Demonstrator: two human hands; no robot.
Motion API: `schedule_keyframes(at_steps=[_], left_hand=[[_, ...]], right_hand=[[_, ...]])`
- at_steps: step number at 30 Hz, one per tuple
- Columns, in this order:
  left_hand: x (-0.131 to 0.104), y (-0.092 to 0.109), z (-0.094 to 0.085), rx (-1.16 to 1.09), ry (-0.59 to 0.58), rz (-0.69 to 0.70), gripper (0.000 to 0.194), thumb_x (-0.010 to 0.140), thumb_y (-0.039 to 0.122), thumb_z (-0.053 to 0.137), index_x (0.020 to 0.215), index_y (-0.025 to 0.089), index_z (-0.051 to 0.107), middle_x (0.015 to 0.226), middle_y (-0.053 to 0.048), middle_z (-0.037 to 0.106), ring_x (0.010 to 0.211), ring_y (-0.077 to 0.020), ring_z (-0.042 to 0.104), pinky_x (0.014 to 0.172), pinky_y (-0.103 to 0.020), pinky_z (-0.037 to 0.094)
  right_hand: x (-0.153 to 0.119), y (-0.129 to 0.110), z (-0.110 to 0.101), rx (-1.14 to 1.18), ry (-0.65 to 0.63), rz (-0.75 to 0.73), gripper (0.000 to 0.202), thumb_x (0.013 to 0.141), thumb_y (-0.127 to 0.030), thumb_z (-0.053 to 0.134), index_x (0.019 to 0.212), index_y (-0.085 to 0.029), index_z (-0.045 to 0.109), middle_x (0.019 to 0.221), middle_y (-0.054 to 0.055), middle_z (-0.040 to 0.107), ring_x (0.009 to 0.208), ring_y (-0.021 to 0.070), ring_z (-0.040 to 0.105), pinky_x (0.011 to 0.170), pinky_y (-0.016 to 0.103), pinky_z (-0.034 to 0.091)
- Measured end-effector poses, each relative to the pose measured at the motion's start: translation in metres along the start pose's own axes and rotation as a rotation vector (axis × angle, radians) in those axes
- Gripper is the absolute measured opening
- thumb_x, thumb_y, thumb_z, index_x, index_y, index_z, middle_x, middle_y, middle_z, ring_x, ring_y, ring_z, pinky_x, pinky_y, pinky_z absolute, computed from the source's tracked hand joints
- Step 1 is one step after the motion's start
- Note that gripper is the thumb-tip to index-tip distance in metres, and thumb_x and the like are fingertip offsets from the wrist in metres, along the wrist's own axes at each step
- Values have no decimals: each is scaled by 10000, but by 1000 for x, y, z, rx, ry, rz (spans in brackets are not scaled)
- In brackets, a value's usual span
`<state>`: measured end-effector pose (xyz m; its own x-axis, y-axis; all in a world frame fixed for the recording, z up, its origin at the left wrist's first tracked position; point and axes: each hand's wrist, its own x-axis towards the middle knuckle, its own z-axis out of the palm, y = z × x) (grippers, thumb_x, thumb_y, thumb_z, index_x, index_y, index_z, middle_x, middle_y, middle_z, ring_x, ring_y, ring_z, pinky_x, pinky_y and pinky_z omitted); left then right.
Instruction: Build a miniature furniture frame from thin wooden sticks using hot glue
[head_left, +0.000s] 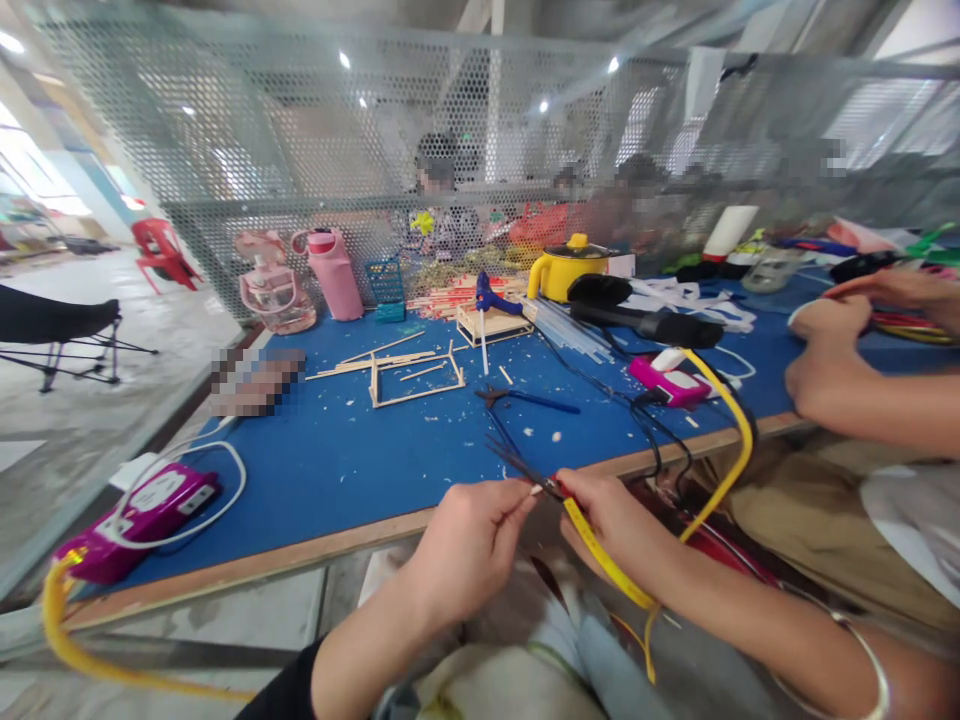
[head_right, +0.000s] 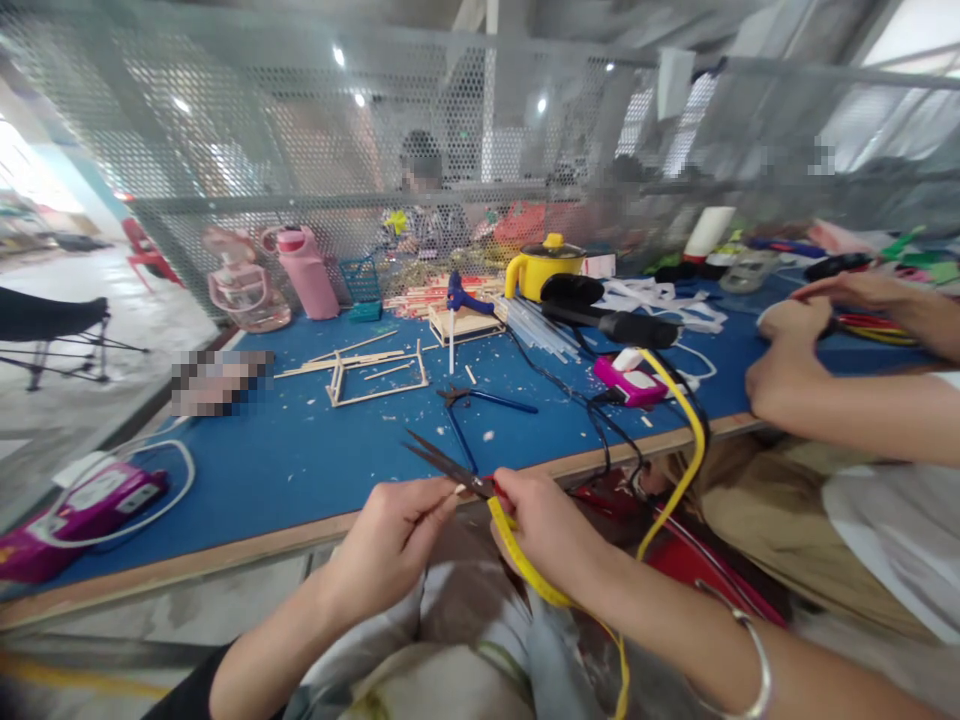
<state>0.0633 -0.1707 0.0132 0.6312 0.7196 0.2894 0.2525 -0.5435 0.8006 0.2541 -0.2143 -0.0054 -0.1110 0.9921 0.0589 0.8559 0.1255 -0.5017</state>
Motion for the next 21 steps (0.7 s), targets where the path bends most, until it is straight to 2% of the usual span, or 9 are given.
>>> schedule_keyframes(at_steps=[3,6,10,12,15,18,21], left_hand=[[3,-2,4,-61,12,-79,335,953,300,371,773,174,624,728,-8,656,667,-120,553,628,-211,383],[3,-5,0,-53,54,-178,344,955,325,356,758,180,597,643,16,587,617,-113,510,605,-217,372],[-3,-7,-17,39,37,-163,295,935,203,342,865,197,629,755,-2,570,724,-128,527,673,-232,390],[-6,-6,-26,112,11,-140,304,925,175,339,933,203,642,782,-13,554,742,-136,523,687,-245,397],[-5,-9,-37,183,-38,-111,324,929,198,349,1084,208,633,821,-30,564,751,-145,533,701,-261,419],[5,-15,-46,222,-49,-83,354,923,189,362,1175,215,609,890,-46,593,795,-151,561,740,-276,445],[19,-24,-53,265,-23,-64,350,907,170,380,1146,209,633,963,-65,623,878,-170,585,808,-303,459]], right_hand=[[2,4,4,62,16,41,81,717,-155,445,663,-211,426,584,-33,476,557,116,416,516,229,280],[5,6,-9,65,79,130,118,775,-273,480,677,-207,478,592,-17,547,556,123,475,522,225,320],[12,23,-48,-309,162,302,352,782,-553,504,710,-219,590,649,41,652,615,193,580,545,272,325],[21,38,-65,-455,107,382,437,787,-612,461,691,-218,621,683,81,679,669,238,623,548,294,324],[42,59,-76,-486,-45,464,502,780,-636,448,662,-190,645,714,137,689,705,286,655,547,314,357],[68,66,-73,-480,-99,457,501,764,-604,500,699,-139,676,741,195,691,718,324,669,545,333,391],[85,57,-65,-480,-97,399,493,771,-571,524,705,-110,685,744,223,691,721,335,675,538,332,392]])
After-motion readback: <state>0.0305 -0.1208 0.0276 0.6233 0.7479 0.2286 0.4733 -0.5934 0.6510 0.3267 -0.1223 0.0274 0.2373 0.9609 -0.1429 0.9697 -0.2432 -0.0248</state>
